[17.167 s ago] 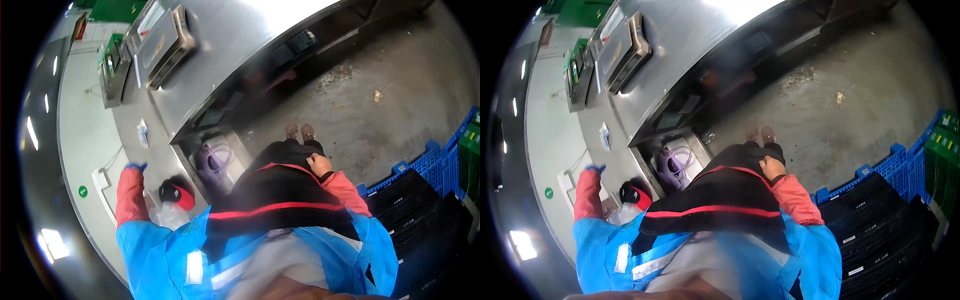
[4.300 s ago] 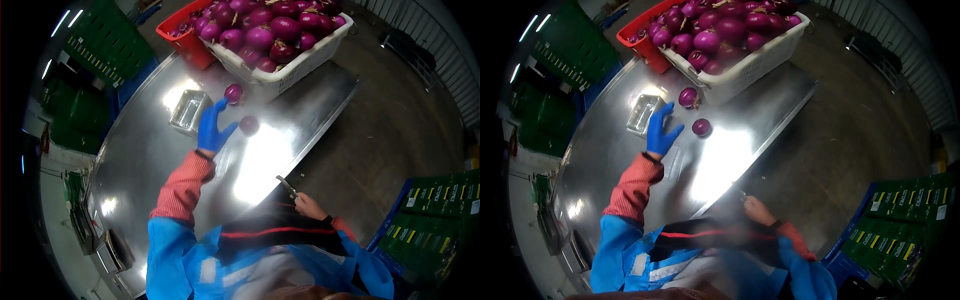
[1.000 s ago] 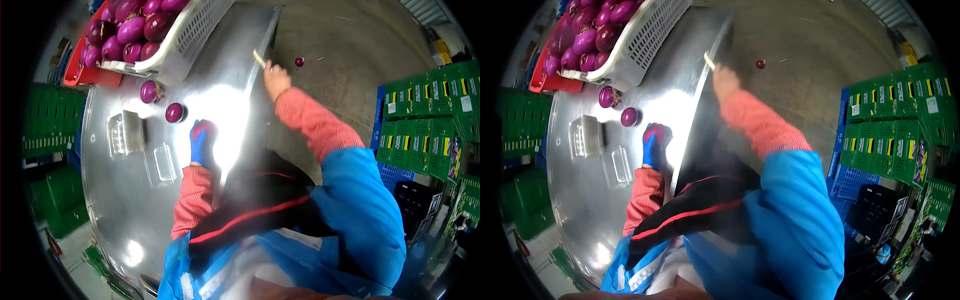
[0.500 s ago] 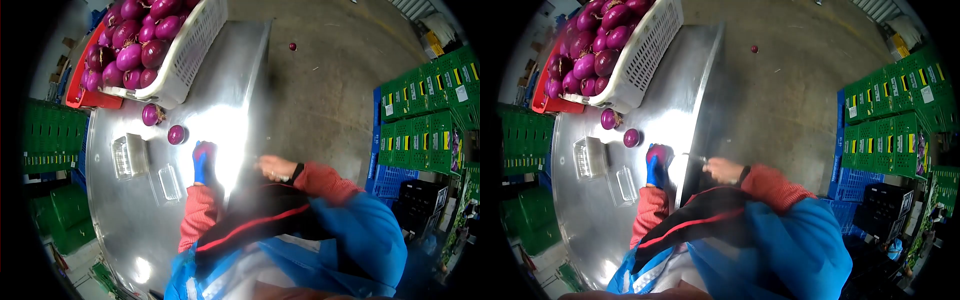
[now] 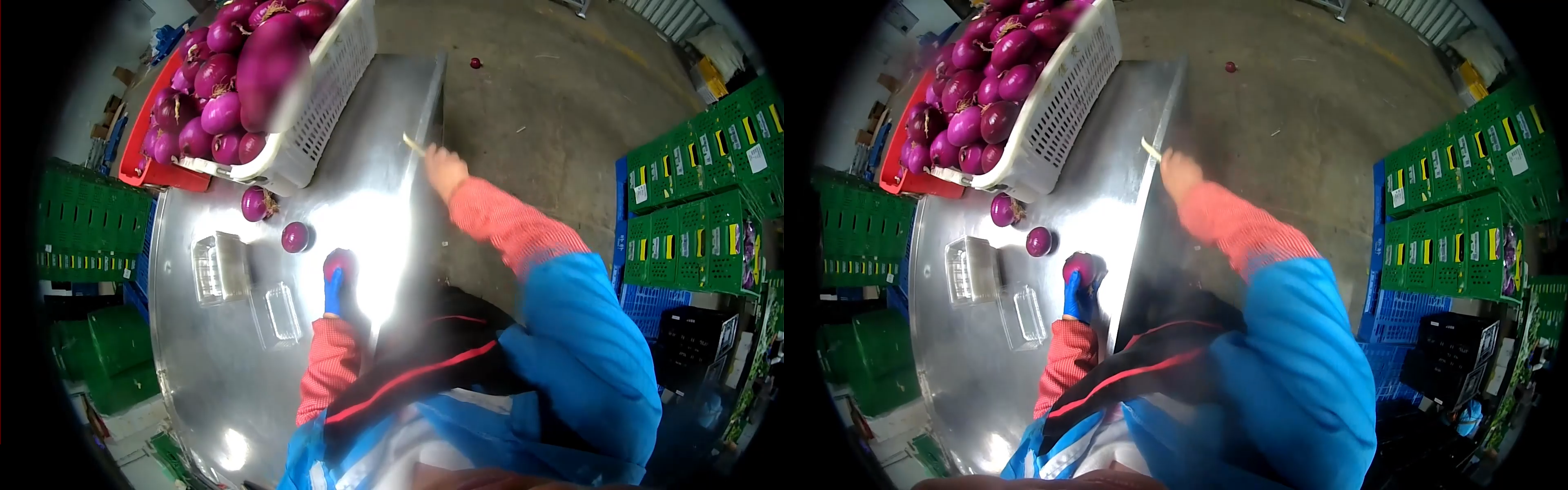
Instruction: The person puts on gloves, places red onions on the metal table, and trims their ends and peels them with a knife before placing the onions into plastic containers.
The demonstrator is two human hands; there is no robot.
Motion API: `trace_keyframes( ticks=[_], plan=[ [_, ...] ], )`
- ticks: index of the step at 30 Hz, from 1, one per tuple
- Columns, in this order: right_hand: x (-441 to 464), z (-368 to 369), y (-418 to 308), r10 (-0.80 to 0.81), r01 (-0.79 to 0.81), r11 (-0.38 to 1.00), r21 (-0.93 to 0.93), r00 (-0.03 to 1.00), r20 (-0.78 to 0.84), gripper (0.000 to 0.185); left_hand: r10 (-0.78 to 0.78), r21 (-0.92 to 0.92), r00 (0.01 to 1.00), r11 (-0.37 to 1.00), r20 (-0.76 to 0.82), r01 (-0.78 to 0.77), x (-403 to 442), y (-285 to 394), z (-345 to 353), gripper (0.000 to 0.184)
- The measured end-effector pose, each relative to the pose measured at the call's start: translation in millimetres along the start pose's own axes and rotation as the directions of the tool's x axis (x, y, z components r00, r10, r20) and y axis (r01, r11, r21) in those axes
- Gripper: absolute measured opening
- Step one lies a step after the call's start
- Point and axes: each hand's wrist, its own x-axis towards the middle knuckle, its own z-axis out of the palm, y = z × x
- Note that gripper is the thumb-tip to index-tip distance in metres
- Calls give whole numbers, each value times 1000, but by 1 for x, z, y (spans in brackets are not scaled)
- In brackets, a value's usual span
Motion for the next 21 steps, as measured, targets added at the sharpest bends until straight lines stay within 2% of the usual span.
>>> trace_keyframes(
  ticks=[2,3,6,7,8,9,10,11,14,16,17,18,20,21],
  plan=[
    [-66,-24,-16,-116,113,993,-42,991,-60,39,-29,5,998,1000,-47,29,-3,3,6,69],
    [-98,-50,-24,-148,148,989,-15,989,15,40,-45,-11,998,999,-49,45,-6,7,13,69],
    [-178,-107,-34,-336,267,906,329,925,175,35,-79,-75,997,994,-18,77,-18,20,36,68],
    [-199,-111,-33,-373,185,765,617,908,190,32,-80,-89,997,993,-3,80,-19,21,38,67],
    [-210,-113,-32,-412,71,543,837,890,192,29,-70,-84,998,994,6,70,-17,17,32,67],
    [-207,-120,-29,-430,-293,349,890,794,430,28,-60,-78,998,995,16,61,-15,15,28,67],
    [-202,-133,-25,-501,-630,143,763,619,605,28,-55,-67,998,996,27,57,-18,20,35,67],
    [-197,-140,-22,-612,-876,-35,481,400,683,28,-49,-57,998,997,38,51,-22,24,42,67],
    [-188,-100,-15,-631,-946,-99,310,301,715,29,0,100,997,995,78,-7,-20,29,49,69],
    [-153,-72,-3,-566,-929,-118,352,354,745,26,16,140,997,990,73,-26,-20,29,51,69],
    [-134,-40,5,-504,-861,-166,481,493,709,25,33,155,998,987,61,-42,-18,25,47,69],
    [-99,-24,14,-414,-778,-157,608,611,675,22,50,171,998,984,49,-58,-17,21,43,69],
    [-21,12,31,-144,-654,-24,756,751,645,20,117,136,993,984,-3,-116,-11,8,29,70],
    [18,29,39,-4,-605,76,793,795,607,20,32,-88,998,996,53,-27,-18,19,41,70]
  ],
)
